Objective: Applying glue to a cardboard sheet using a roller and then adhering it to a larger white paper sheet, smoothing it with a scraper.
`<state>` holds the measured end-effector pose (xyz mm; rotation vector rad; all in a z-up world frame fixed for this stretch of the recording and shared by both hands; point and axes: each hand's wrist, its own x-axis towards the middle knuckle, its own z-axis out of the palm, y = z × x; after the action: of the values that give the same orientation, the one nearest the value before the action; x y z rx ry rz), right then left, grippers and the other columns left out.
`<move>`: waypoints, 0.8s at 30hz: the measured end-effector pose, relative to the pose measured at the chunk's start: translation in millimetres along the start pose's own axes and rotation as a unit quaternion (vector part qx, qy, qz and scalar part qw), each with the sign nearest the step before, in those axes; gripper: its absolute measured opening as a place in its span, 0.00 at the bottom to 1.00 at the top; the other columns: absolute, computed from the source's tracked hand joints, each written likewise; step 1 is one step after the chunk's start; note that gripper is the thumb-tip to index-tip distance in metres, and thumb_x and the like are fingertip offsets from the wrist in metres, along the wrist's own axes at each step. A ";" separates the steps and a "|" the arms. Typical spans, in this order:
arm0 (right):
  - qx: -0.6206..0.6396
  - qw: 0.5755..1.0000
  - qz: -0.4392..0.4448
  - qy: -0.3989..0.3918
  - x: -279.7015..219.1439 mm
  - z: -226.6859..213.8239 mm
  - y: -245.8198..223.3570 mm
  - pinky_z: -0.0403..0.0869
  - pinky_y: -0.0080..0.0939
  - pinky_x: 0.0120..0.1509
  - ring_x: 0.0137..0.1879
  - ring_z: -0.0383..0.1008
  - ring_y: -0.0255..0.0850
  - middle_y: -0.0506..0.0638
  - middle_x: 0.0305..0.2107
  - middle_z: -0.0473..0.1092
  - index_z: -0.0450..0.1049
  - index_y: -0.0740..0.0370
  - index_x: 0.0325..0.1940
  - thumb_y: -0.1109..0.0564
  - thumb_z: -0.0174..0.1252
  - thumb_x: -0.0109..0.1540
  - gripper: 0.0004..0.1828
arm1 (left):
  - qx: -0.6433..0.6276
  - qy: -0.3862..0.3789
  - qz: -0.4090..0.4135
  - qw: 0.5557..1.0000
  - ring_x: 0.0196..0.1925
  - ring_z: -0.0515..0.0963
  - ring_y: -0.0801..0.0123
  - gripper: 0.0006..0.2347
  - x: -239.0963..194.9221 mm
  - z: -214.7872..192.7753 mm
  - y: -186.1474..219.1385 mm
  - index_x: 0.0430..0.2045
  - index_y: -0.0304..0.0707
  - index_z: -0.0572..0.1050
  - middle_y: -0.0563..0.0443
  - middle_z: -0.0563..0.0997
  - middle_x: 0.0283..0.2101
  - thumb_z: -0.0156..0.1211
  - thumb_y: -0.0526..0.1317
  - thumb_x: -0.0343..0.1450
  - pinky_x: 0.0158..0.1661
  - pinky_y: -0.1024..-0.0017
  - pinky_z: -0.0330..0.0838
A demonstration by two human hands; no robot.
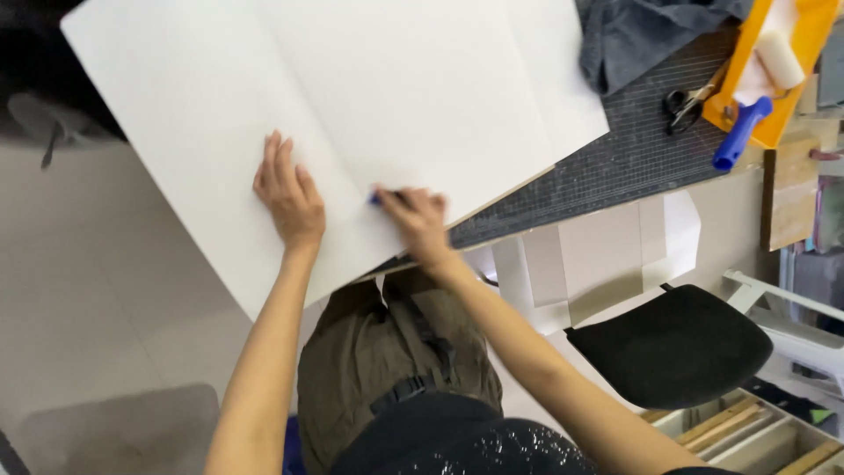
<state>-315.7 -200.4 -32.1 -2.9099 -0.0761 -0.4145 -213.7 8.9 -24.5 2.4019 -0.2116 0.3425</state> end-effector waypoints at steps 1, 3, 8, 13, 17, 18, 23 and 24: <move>0.161 0.979 0.106 0.061 14.5 -13.3 35.5 0.56 0.43 0.57 0.42 0.65 0.37 0.41 0.36 0.65 0.69 0.39 0.65 0.47 0.46 0.70 0.19 | -0.014 -0.002 -0.006 1.000 0.70 0.63 0.59 0.15 -0.4 -0.7 -0.1 0.58 0.40 0.67 0.46 0.66 0.67 0.40 0.39 0.77 0.62 0.60 0.52; 0.315 0.918 0.207 0.125 35.2 -19.6 128.9 0.62 0.42 0.58 0.40 0.67 0.43 0.50 0.33 0.64 0.73 0.52 0.64 0.51 0.45 0.72 0.18 | -0.030 -0.005 -0.008 0.999 0.71 0.63 0.58 0.15 5.1 -1.0 1.6 0.58 0.38 0.67 0.44 0.66 0.67 0.39 0.38 0.77 0.62 0.59 0.52; -0.287 0.898 0.311 0.122 -23.7 115.1 247.1 0.55 0.63 0.67 0.59 0.68 0.51 0.56 0.52 0.68 0.64 0.54 0.71 0.44 0.51 0.70 0.26 | -0.003 -0.018 -0.013 1.000 0.71 0.62 0.57 0.15 4.3 -7.4 11.4 0.58 0.39 0.66 0.45 0.65 0.67 0.40 0.39 0.78 0.62 0.59 0.50; 0.008 0.998 0.048 0.038 -23.1 -0.2 -26.4 0.58 0.48 0.46 0.40 0.67 0.42 0.44 0.39 0.68 0.71 0.38 0.60 0.51 0.51 0.68 0.17 | 0.010 -0.037 -0.006 0.999 0.72 0.61 0.57 0.14 0.1 -3.6 4.6 0.57 0.38 0.65 0.45 0.64 0.67 0.40 0.39 0.78 0.62 0.58 0.49; -0.007 0.984 0.151 0.090 -18.3 36.7 141.9 0.55 0.41 0.54 0.38 0.62 0.40 0.51 0.36 0.64 0.72 0.52 0.64 0.57 0.48 0.71 0.17 | -0.009 -0.035 0.011 0.999 0.71 0.62 0.53 0.14 2.0 -8.0 5.1 0.57 0.34 0.66 0.41 0.65 0.67 0.39 0.37 0.78 0.62 0.57 0.50; -0.007 0.984 0.150 0.092 -1.2 15.1 172.9 0.55 0.41 0.54 0.38 0.62 0.40 0.51 0.36 0.64 0.72 0.52 0.64 0.57 0.48 0.71 0.17 | -0.009 -0.034 0.012 0.999 0.71 0.62 0.53 0.14 0.8 -5.2 7.3 0.57 0.34 0.66 0.41 0.65 0.67 0.39 0.37 0.78 0.62 0.57 0.50; -0.162 0.929 0.298 0.149 35.2 -19.0 257.7 0.54 0.45 0.48 0.41 0.65 0.34 0.38 0.38 0.65 0.61 0.29 0.71 0.42 0.55 0.67 0.27 | -0.010 -0.038 -0.011 0.999 0.71 0.61 0.54 0.14 3.6 -5.7 12.7 0.58 0.35 0.64 0.42 0.64 0.67 0.38 0.38 0.79 0.62 0.58 0.50; -0.160 0.929 0.298 0.149 26.7 -10.4 232.1 0.54 0.45 0.48 0.41 0.65 0.34 0.38 0.38 0.65 0.61 0.29 0.71 0.42 0.55 0.67 0.27 | -0.008 -0.036 -0.011 0.999 0.71 0.61 0.54 0.14 1.3 -8.1 13.6 0.58 0.35 0.64 0.42 0.64 0.67 0.38 0.38 0.79 0.62 0.58 0.50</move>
<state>-274.6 -429.1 -59.0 -2.9187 0.9747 -0.7992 -217.2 4.0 -9.8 2.4006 -0.2190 0.2420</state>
